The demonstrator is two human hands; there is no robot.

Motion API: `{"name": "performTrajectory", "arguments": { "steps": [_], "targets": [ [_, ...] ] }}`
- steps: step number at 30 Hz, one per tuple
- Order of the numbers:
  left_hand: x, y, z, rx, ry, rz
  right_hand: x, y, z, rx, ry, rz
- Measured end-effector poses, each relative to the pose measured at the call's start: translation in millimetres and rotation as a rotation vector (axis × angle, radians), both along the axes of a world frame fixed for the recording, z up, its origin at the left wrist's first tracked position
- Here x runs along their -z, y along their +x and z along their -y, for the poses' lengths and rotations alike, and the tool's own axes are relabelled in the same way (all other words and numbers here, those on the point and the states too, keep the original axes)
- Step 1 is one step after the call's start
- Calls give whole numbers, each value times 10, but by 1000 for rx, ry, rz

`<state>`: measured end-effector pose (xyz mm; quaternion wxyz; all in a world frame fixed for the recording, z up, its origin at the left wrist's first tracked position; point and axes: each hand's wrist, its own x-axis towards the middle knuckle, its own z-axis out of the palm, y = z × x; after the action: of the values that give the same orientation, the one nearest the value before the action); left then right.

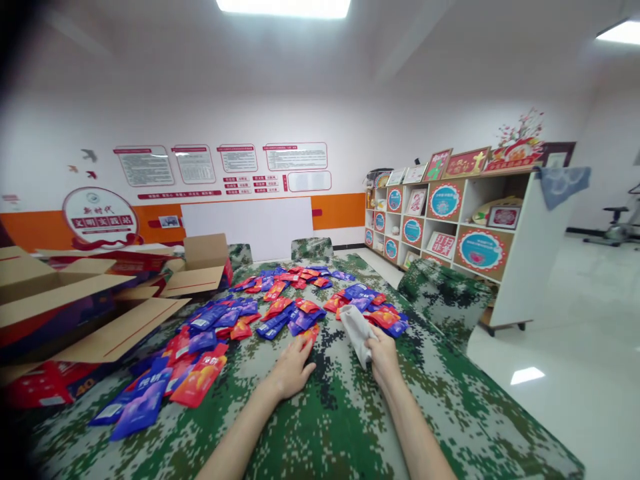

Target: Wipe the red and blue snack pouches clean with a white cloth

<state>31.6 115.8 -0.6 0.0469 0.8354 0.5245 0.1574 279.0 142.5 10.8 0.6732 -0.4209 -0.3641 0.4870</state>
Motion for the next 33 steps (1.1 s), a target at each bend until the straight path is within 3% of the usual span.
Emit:
{"name": "performTrajectory", "arguments": {
  "steps": [6, 12, 18, 20, 23, 27, 33],
  "targets": [
    [-51, 100, 280, 70, -64, -24, 0, -9, 13, 2, 27, 27],
    [-90, 349, 640, 135, -55, -37, 29, -28, 5, -1, 44, 43],
    [-108, 477, 705, 130, -4, -11, 15, -44, 21, 10, 43, 97],
    [-126, 432, 692, 160, 14, 13, -66, -73, 58, 2, 99, 245],
    [-147, 302, 679, 263, 19, 28, -185, -193, 159, -62, 301, 647],
    [-150, 158, 697, 334, 8, 47, -160, -483, 394, -145, 512, 1122],
    [-89, 133, 717, 269, -85, -6, 2, -775, 812, -288, 536, 1338]
  ]
}}
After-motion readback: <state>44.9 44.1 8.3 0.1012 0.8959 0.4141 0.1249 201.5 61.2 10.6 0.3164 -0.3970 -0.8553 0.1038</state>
